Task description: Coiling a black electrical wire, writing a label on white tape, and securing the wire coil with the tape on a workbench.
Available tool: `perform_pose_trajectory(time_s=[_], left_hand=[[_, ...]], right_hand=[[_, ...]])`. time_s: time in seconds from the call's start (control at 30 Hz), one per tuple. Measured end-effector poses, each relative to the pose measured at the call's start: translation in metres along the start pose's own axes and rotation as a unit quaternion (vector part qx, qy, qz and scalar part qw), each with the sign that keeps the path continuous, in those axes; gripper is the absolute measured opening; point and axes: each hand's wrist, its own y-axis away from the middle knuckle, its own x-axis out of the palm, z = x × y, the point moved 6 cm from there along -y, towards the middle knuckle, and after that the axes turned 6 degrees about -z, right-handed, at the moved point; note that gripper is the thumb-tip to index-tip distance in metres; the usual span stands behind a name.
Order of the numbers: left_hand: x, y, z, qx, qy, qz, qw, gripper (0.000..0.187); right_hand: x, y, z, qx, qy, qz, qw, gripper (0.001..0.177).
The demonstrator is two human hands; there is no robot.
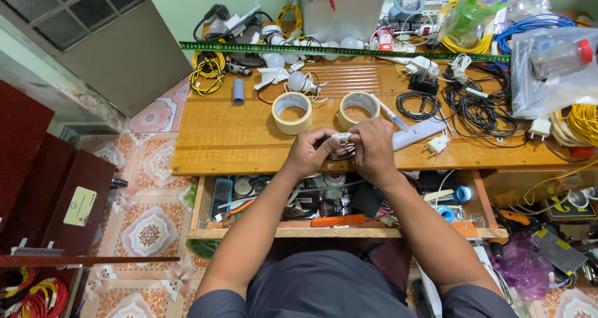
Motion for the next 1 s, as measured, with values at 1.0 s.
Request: perform_pose_trajectory(time_s=[1.0], left_hand=[[0.003,0.006,0.031,-0.041,0.343,-0.093,0.934,0.031]], right_hand=[[0.035,0.020,-0.019,0.465,-0.524,-0.060,0.711,0.032]])
